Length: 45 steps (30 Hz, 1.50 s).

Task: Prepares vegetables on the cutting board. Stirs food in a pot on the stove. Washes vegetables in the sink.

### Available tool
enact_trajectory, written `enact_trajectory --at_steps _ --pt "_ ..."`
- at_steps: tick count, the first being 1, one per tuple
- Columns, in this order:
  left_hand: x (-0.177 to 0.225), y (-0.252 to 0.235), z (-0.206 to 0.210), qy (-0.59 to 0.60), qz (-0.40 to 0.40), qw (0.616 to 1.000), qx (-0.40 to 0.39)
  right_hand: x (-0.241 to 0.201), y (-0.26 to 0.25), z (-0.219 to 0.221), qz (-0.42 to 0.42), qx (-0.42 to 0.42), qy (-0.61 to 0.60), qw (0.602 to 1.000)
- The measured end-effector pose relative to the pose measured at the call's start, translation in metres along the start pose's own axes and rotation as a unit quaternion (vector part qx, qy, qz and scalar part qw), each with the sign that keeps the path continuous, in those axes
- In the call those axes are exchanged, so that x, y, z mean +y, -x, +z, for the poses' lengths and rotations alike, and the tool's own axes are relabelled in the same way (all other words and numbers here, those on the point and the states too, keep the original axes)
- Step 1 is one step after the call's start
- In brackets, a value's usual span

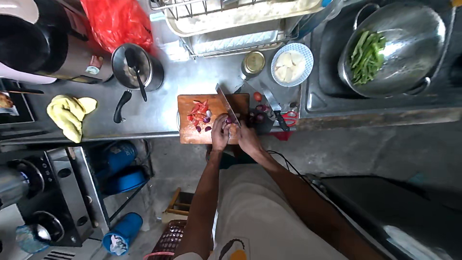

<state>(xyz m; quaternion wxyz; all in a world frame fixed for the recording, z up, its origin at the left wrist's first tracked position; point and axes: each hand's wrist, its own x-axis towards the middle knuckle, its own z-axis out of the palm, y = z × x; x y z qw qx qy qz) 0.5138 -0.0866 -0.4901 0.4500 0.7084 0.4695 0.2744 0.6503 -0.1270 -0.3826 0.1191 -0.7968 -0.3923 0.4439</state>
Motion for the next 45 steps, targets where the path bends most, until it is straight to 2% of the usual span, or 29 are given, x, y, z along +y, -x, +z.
enact_trajectory --at_steps 13,19,24,31,35,41,45 --pt "-0.006 -0.01 0.004 0.001 0.013 1.0 0.015 -0.006 -0.004 0.001 0.044 -0.03 0.018 0.998" --pt "-0.003 -0.01 0.002 -0.017 0.019 1.0 0.011 -0.006 -0.014 0.02 0.025 0.004 0.025 0.999" --pt "-0.001 -0.002 0.0 -0.072 0.025 0.997 -0.033 0.004 -0.017 0.018 0.021 0.014 0.005 1.0" --pt "-0.002 0.007 -0.005 -0.051 -0.003 0.999 0.009 0.008 -0.018 0.016 0.025 0.013 -0.027 0.999" --pt "0.006 0.007 -0.008 -0.066 -0.008 0.998 0.003 0.01 -0.015 0.016 0.019 0.024 -0.016 0.999" --pt "0.012 0.003 -0.017 -0.064 0.044 0.996 -0.047 0.019 -0.011 0.003 0.026 0.039 -0.008 0.999" --pt "0.017 0.005 -0.017 -0.072 0.046 0.996 -0.007 0.018 -0.008 -0.004 0.009 0.05 0.002 0.999"
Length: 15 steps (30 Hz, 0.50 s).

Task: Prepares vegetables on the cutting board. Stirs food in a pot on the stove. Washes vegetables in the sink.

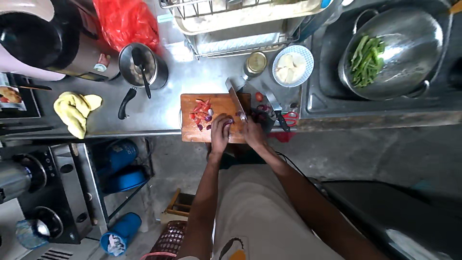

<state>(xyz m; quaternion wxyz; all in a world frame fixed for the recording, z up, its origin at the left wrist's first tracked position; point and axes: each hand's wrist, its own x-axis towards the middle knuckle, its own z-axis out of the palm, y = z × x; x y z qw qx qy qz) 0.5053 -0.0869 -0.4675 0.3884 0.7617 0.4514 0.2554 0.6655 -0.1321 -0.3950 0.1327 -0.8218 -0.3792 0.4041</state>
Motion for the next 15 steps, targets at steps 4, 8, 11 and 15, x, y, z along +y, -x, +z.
enact_trajectory --at_steps 4,8,11,15 --pt "0.029 -0.018 -0.004 -0.075 0.033 0.996 -0.045 -0.003 0.003 -0.005 -0.005 -0.008 -0.017 1.0" --pt "0.022 -0.038 0.018 -0.106 0.048 0.99 -0.079 -0.004 0.009 -0.011 0.0 0.026 -0.03 0.999" --pt "0.028 -0.037 0.008 -0.072 0.048 0.993 -0.076 -0.003 0.012 -0.02 0.016 0.033 -0.026 0.999" --pt "0.019 -0.012 -0.003 -0.113 0.022 0.992 -0.044 0.001 0.015 -0.013 0.022 -0.024 -0.02 0.999"
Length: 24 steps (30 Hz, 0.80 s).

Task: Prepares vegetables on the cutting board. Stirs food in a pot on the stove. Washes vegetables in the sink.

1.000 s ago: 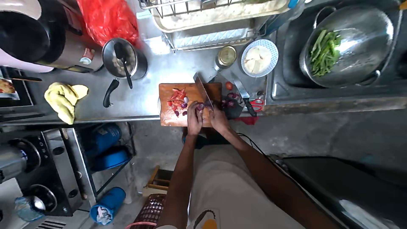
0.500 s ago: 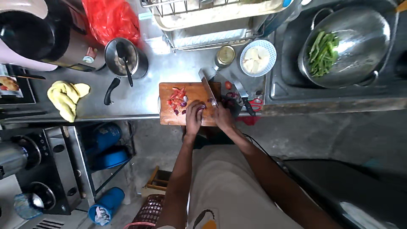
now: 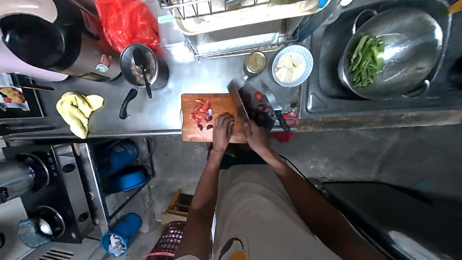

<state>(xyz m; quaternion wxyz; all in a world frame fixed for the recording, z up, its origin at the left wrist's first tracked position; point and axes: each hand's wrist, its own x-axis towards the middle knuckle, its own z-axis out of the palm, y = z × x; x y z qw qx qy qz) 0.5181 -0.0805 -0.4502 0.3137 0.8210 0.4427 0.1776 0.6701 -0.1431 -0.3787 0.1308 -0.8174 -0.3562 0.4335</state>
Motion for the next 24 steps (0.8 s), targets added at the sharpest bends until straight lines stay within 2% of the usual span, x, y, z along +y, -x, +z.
enact_trajectory --at_steps 4,6,9,13,17,24 --pt "-0.007 0.009 0.001 0.036 -0.008 0.999 -0.001 0.016 0.001 0.011 0.004 -0.043 0.006 0.999" --pt "-0.007 0.009 0.001 0.057 -0.018 0.998 0.008 0.028 0.005 0.007 0.016 -0.02 0.005 1.0" --pt "-0.006 0.016 0.002 0.096 -0.081 0.991 0.036 0.04 0.016 -0.005 0.041 0.03 0.025 0.998" --pt "0.0 0.018 0.01 0.14 -0.123 0.981 0.05 0.027 0.027 -0.009 0.033 0.018 0.037 0.999" --pt "0.004 0.015 0.012 0.157 -0.119 0.979 0.053 0.009 0.029 0.006 -0.009 -0.015 0.032 0.999" --pt "0.002 0.016 0.012 0.135 -0.102 0.984 0.051 -0.002 0.026 0.02 -0.019 -0.035 0.045 0.998"
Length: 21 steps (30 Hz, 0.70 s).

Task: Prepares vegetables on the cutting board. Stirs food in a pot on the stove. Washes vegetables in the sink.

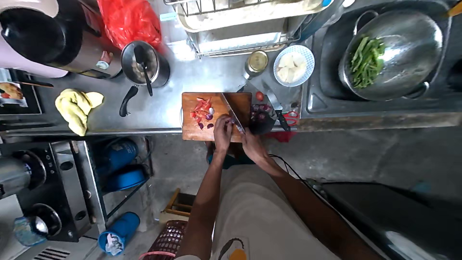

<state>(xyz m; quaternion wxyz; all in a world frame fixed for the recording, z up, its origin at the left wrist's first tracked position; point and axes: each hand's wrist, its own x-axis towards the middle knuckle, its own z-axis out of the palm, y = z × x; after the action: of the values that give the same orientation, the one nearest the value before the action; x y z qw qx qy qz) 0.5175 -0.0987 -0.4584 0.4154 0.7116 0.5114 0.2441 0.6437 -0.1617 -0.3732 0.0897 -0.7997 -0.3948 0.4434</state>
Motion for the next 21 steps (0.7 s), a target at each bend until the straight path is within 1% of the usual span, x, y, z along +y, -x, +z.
enact_trajectory --at_steps 7,10,14,18,21 --pt "-0.002 -0.002 -0.003 -0.004 0.011 1.0 -0.018 -0.013 0.0 0.002 0.023 -0.017 0.029 0.999" --pt "-0.004 -0.003 -0.004 0.003 0.01 1.0 -0.022 -0.016 -0.011 0.007 0.032 -0.025 0.03 0.999" --pt "-0.009 -0.004 -0.001 0.012 0.019 0.999 -0.027 -0.01 -0.033 0.018 0.015 -0.008 0.015 1.0" --pt "-0.016 -0.004 0.001 0.02 0.021 0.999 -0.039 -0.011 -0.035 0.019 0.019 -0.003 0.024 1.0" --pt "-0.016 -0.001 -0.001 0.024 0.026 0.998 -0.05 -0.005 -0.037 0.019 0.002 0.003 0.008 1.0"
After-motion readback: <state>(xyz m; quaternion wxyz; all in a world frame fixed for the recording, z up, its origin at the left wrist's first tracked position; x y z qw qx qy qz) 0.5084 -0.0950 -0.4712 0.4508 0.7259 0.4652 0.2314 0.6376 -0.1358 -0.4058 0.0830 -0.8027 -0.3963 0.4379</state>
